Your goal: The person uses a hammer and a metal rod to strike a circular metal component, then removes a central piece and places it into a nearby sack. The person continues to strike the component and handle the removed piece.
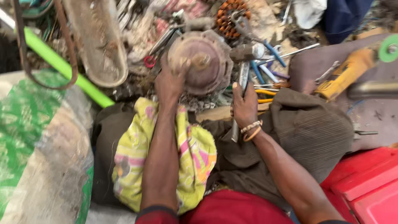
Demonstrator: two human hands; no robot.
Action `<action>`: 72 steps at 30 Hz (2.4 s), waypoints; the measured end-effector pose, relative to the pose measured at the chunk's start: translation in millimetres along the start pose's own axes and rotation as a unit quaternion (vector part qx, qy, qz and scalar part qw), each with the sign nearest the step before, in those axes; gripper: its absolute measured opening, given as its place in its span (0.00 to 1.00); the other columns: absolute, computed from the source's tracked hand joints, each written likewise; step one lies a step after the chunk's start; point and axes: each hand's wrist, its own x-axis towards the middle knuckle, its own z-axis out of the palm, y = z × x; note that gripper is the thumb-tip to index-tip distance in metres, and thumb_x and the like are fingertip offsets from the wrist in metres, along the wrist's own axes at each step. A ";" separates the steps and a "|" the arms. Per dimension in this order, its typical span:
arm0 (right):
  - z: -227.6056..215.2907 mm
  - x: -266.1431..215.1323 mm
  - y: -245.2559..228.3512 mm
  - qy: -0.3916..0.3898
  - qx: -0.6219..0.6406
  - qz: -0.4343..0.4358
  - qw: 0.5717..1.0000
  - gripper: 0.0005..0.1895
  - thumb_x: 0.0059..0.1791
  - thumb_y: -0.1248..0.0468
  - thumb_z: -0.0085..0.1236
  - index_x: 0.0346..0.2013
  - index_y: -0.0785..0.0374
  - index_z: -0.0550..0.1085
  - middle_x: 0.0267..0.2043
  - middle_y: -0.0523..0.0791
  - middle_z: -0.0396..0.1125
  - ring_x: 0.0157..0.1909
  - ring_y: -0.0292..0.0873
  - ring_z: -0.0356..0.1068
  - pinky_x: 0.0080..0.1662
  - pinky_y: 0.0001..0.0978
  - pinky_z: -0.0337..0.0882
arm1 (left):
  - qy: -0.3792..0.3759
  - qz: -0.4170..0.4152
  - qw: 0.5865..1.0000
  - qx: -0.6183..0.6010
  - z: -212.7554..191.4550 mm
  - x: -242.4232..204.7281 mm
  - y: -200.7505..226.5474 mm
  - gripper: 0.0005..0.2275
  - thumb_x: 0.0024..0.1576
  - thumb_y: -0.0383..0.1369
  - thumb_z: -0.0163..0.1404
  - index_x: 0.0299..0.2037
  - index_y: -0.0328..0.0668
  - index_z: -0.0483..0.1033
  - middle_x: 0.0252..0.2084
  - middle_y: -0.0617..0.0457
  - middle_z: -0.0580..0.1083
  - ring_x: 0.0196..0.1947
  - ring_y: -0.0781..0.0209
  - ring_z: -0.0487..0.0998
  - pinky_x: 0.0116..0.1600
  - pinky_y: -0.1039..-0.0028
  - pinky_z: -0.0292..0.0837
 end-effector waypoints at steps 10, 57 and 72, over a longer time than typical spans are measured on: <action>-28.7 14.9 -23.8 0.177 0.113 -0.084 0.974 0.20 0.59 0.50 0.52 0.52 0.63 0.62 0.27 0.40 0.64 0.21 0.32 0.62 0.22 0.27 0.64 | 0.024 -0.009 0.999 0.025 11.1 10.4 -4.6 0.46 0.52 0.71 0.45 0.74 0.50 0.54 0.38 0.35 0.80 0.40 0.34 0.83 0.47 0.48 0.76; -0.7 -28.6 -19.6 -0.023 0.126 0.188 0.974 0.14 0.57 0.53 0.52 0.36 0.60 0.64 0.21 0.37 0.57 0.16 0.31 0.56 0.18 0.27 0.58 | -0.039 -0.062 0.995 0.066 -2.9 1.7 -2.6 0.40 0.59 0.64 0.29 0.64 0.28 0.53 0.33 0.31 0.79 0.37 0.34 0.82 0.45 0.49 0.73; -31.7 -23.9 -56.3 0.037 0.064 0.144 0.987 0.13 0.54 0.53 0.54 0.40 0.59 0.67 0.24 0.39 0.62 0.19 0.32 0.60 0.19 0.27 0.63 | -0.095 -0.086 0.991 -0.039 -2.6 18.1 -2.7 0.63 0.37 0.63 0.64 0.71 0.21 0.42 0.57 0.23 0.70 0.52 0.37 0.80 0.60 0.54 0.74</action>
